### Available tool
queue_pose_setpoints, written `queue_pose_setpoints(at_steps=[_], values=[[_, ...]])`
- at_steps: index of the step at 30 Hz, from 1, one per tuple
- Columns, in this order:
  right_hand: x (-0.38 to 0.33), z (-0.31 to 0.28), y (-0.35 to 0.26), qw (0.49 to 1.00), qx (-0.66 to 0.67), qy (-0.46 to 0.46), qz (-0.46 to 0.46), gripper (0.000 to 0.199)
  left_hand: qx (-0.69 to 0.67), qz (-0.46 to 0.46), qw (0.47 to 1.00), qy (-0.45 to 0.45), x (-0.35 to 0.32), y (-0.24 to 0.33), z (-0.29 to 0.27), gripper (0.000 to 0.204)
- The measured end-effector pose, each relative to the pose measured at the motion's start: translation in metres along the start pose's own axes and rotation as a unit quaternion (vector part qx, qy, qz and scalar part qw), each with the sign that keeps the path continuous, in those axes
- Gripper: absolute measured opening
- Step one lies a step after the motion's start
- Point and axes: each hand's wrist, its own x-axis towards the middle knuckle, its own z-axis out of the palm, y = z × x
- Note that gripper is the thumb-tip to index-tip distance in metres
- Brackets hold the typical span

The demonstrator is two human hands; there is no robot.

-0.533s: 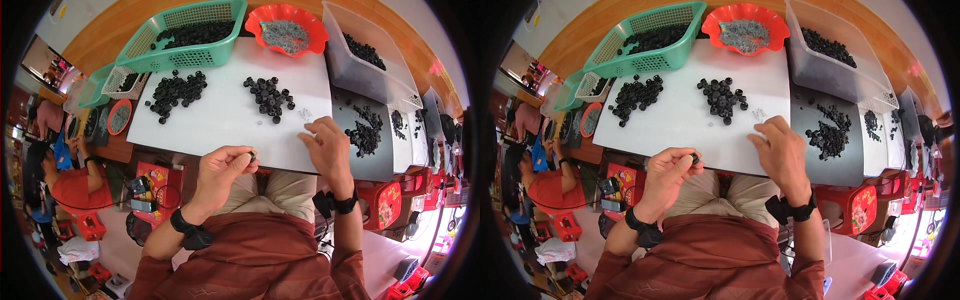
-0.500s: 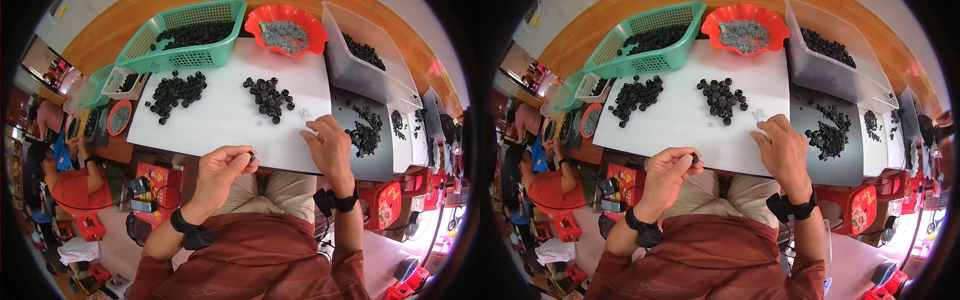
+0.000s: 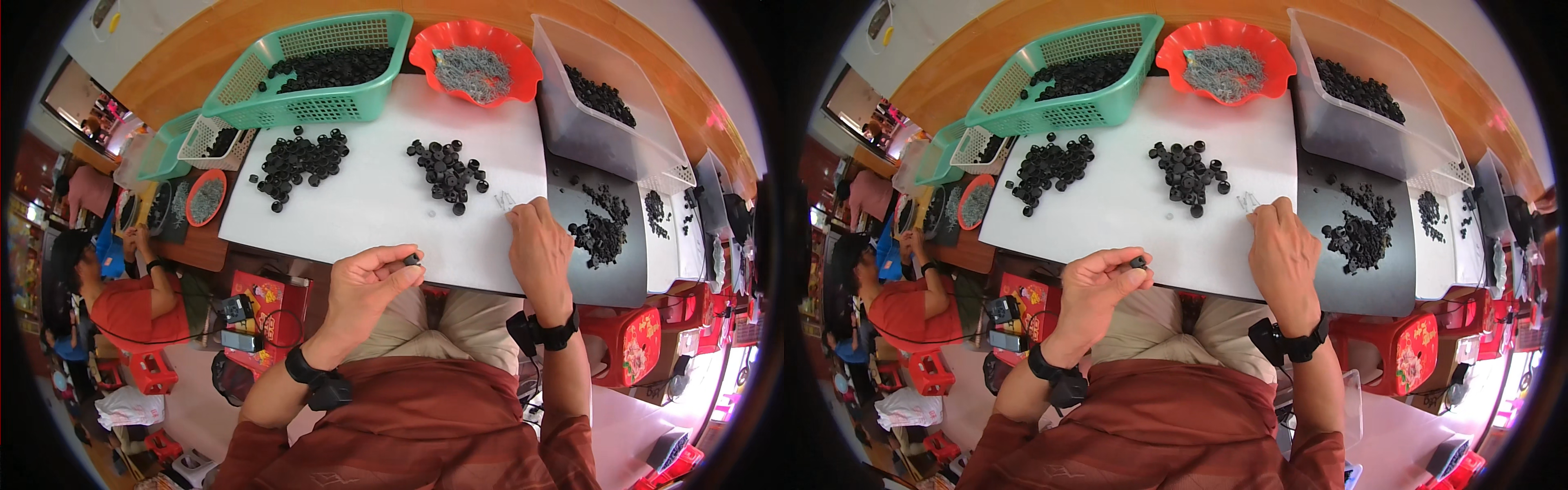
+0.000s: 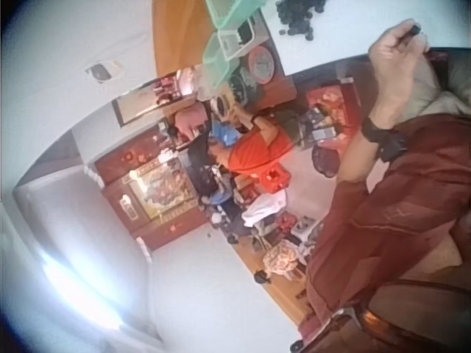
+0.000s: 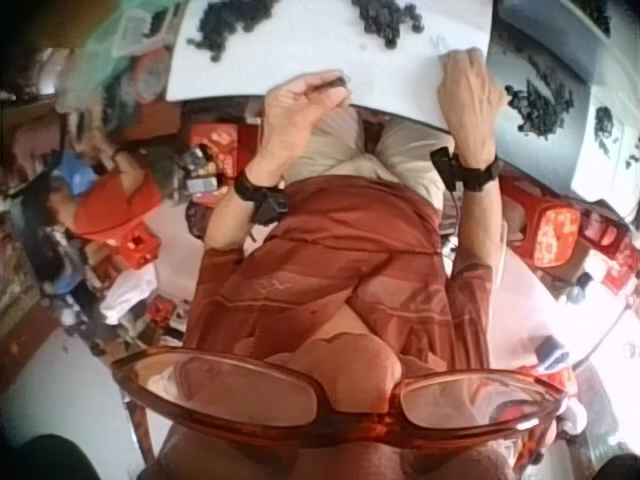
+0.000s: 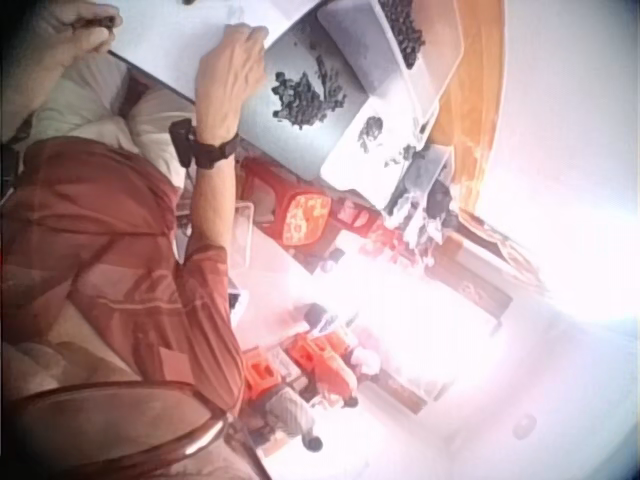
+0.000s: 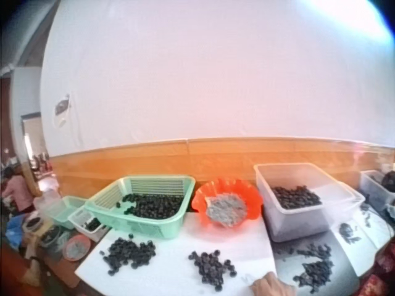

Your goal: The person is manually inserting small silver pins into black plastic circular components.

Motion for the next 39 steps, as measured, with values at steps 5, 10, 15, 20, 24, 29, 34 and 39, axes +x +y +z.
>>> queue_pose_setpoints(at_steps=[5,10,15,20,24,29,34,39], values=[[-0.001,-0.002,-0.001,0.999,-0.006,-0.015,0.03,0.006,0.023,0.027,0.999,-0.005,0.002,-0.002,-0.001,0.027],[-0.005,-0.004,-0.002,0.999,0.013,0.003,0.031,0.008,0.108,0.052,0.993,0.012,0.002,0.002,-0.011,0.027],[-0.011,-0.004,0.0,0.999,0.047,0.018,0.017,0.01,0.132,0.055,0.989,0.024,0.013,0.004,-0.016,0.027],[-0.013,-0.003,0.002,0.997,0.068,0.036,0.009,0.009,0.151,0.067,0.986,0.034,0.016,0.007,-0.012,0.027],[-0.014,-0.004,0.002,0.996,0.079,0.05,-0.006,0.009,0.188,0.059,0.98,0.042,0.02,0.005,-0.015,0.026],[-0.017,-0.006,0.003,0.995,0.082,0.051,-0.01,0.009,0.216,0.069,0.973,0.043,0.025,0.01,-0.012,0.027],[-0.019,-0.009,0.002,0.994,0.093,0.055,-0.014,0.009,0.266,0.079,0.958,0.072,0.039,0.024,-0.018,0.029],[-0.022,-0.007,0.004,0.993,0.099,0.055,-0.013,0.009,0.3,0.165,0.931,0.123,0.071,0.048,-0.023,0.029]])
